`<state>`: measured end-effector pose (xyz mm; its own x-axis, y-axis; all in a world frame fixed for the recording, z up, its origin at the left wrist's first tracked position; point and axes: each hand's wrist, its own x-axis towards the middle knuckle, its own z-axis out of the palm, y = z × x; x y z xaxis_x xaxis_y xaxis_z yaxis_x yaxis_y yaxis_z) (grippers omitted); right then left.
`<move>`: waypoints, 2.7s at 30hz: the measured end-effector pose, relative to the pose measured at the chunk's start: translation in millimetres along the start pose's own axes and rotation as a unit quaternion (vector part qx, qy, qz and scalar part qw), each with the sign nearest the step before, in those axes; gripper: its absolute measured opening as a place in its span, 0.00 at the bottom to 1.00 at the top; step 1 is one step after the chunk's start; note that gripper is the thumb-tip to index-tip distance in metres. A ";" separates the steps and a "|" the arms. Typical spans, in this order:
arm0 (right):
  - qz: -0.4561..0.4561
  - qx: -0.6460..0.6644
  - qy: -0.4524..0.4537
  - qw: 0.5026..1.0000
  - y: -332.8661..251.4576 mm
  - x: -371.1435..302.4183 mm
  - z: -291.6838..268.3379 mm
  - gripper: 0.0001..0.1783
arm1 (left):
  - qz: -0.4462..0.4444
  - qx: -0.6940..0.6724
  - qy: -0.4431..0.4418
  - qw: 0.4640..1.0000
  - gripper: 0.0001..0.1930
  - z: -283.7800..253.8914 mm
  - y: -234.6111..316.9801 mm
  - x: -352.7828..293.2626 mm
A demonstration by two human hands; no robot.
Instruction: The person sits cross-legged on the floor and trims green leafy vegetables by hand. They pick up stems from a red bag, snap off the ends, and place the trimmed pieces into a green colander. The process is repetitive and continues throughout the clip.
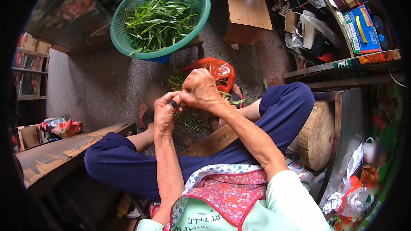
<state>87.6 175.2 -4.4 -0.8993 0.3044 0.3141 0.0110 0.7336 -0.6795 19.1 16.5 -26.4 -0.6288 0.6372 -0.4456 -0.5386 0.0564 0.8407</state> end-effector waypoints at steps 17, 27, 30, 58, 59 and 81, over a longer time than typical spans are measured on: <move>0.052 0.087 -0.129 0.986 -8.8 -1.6 -11.7 0.10 | 0.060 0.019 0.011 0.998 0.06 5.7 8.2 -1.2; 0.247 0.247 0.108 0.931 -6.1 -2.9 1.3 0.09 | 0.065 -0.167 0.030 0.983 0.06 2.4 -2.7 4.1; 0.280 0.428 0.195 0.837 3.8 29.0 -38.1 0.10 | 0.067 -0.209 0.157 0.963 0.06 -20.6 -12.6 11.2; 0.184 -0.171 -0.270 0.930 119.1 -28.5 83.2 0.11 | -0.112 0.158 0.302 0.933 0.16 -42.6 -108.6 50.2; 0.156 -0.142 -0.239 0.948 120.1 -23.9 69.9 0.11 | -0.082 0.138 0.281 0.946 0.16 -38.9 -99.6 50.1; 0.153 0.044 -0.224 0.961 81.4 9.2 -2.2 0.15 | -0.060 -0.063 0.172 0.981 0.16 -13.6 -47.3 32.1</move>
<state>81.2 239.1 -55.4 -0.9579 0.1915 -0.2138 0.2865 0.5913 -0.7539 16.7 23.9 -84.7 -0.6977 0.3327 -0.6344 -0.6714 0.0050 0.7411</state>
